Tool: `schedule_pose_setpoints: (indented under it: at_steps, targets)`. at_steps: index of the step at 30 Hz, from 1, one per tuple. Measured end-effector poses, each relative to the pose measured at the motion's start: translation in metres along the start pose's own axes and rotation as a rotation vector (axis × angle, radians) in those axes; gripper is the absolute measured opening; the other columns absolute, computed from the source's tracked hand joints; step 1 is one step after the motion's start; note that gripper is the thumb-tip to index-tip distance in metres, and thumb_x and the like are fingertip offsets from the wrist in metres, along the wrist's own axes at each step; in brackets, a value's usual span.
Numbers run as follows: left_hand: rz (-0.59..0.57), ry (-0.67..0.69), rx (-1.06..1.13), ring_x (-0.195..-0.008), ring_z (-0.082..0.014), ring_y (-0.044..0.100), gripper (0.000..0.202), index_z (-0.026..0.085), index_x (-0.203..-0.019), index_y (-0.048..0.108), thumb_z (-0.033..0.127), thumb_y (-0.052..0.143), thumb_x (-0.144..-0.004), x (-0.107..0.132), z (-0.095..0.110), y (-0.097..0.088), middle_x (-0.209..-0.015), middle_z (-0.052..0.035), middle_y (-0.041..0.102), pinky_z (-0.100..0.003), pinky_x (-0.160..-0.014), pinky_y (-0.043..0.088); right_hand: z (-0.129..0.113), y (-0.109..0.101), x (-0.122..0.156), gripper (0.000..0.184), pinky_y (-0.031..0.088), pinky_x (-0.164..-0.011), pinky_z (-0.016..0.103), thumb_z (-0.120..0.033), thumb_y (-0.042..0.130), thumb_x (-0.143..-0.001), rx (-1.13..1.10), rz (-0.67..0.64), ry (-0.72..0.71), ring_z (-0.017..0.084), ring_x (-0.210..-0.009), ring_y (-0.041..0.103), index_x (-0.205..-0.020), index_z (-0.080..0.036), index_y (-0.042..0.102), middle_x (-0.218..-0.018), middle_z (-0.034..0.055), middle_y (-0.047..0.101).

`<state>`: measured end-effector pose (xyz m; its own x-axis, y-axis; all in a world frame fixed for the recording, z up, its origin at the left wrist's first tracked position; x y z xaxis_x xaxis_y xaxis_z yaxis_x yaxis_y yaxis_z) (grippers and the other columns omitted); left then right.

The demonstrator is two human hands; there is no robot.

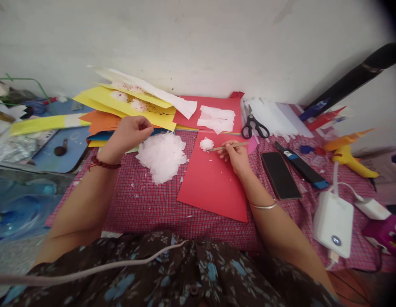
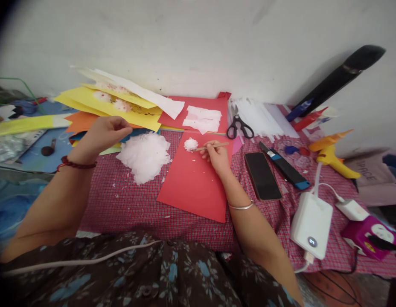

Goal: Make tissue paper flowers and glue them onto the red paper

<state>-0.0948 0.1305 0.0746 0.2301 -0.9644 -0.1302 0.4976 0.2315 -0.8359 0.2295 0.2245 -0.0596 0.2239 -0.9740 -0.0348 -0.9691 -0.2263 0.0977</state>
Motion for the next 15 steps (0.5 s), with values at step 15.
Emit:
schedule_pose_setpoints:
  at_steps: [15]
  targets:
    - [-0.030, -0.098, -0.192, -0.073, -0.0290, 0.058, 0.032, 0.019, -0.044, 0.048, 0.028, 0.066, -0.070, -0.046, 0.007, 0.057, -0.050, -0.0050, 0.046, -0.041, -0.074, 0.041, -0.001, 0.001, -0.002, 0.043, 0.038, -0.038, 0.019, -0.060, 0.069, -0.076, 0.036, -0.039, -0.039, 0.011, -0.045, 0.058, -0.080, -0.018, 0.058, -0.060, 0.0017, 0.068]
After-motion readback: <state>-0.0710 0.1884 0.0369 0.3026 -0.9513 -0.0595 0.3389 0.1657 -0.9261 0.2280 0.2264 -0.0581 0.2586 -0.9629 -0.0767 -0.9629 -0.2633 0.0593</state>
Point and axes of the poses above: each hand's wrist, its own x-axis away from the middle knuckle, its own y-axis out of the palm, z = x × y, the point moved 5 cm from there along -x, towards the middle knuckle
